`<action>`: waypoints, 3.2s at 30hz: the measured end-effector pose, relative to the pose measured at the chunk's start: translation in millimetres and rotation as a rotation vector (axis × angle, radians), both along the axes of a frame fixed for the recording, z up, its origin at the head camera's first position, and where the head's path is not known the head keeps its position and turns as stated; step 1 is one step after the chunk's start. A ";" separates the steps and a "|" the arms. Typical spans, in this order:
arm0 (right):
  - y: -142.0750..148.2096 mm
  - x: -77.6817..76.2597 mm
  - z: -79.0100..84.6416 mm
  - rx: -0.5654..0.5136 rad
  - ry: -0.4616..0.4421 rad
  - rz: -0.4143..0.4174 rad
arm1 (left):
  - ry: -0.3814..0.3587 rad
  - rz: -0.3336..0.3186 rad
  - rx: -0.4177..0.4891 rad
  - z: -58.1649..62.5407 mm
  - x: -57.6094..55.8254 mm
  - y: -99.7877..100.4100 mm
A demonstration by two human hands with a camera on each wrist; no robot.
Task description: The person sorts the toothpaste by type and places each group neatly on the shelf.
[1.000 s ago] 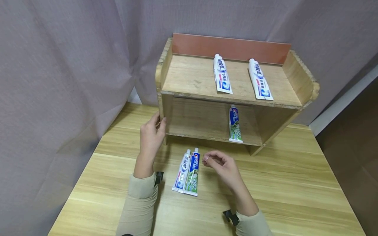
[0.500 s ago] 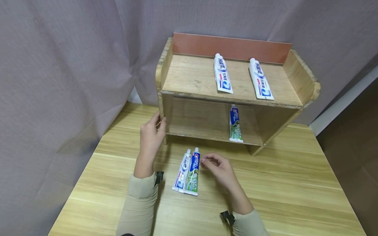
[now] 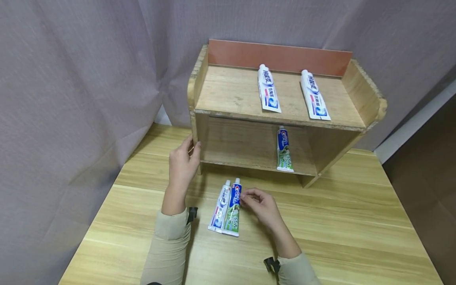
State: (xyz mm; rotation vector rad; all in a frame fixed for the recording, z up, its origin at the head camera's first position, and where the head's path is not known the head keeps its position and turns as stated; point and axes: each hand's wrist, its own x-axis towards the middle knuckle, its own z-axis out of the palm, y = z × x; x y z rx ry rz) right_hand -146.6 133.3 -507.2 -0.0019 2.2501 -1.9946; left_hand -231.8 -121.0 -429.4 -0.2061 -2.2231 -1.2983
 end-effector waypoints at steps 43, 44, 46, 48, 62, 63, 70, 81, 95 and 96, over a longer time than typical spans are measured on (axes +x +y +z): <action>-10.4 -16.1 -9.9 0.445 -0.079 0.013 | 0.006 -0.010 -0.002 -0.4 0.6 -0.3; -11.2 -16.4 -9.7 0.455 -0.082 0.011 | 0.008 -0.011 -0.003 -0.4 0.4 -0.3; -13.5 -17.2 -9.4 0.477 -0.093 0.006 | 0.010 -0.010 -0.004 0.1 0.4 -0.3; -15.5 -17.9 -9.1 0.506 -0.097 0.005 | 0.010 -0.011 -0.001 0.2 0.4 -0.5; -21.4 -21.6 -6.9 0.637 -0.103 0.023 | 0.007 -0.008 -0.011 0.3 -0.1 -1.0; -21.2 -21.7 -6.7 0.642 -0.106 0.027 | 0.009 -0.010 -0.009 0.4 0.2 -0.9; -16.6 -21.7 -6.2 0.680 -0.111 0.048 | 0.005 -0.016 -0.011 0.3 1.2 -0.5; -17.7 -19.3 -3.0 0.709 -0.117 0.076 | 0.008 -0.008 0.000 -0.4 0.9 -1.6; -0.4 -18.5 -3.4 0.687 -0.124 0.048 | 0.010 -0.012 -0.013 -0.2 -0.5 -1.9; 0.6 -18.3 -2.7 0.686 -0.125 0.049 | 0.011 -0.013 -0.012 0.2 -0.4 -1.7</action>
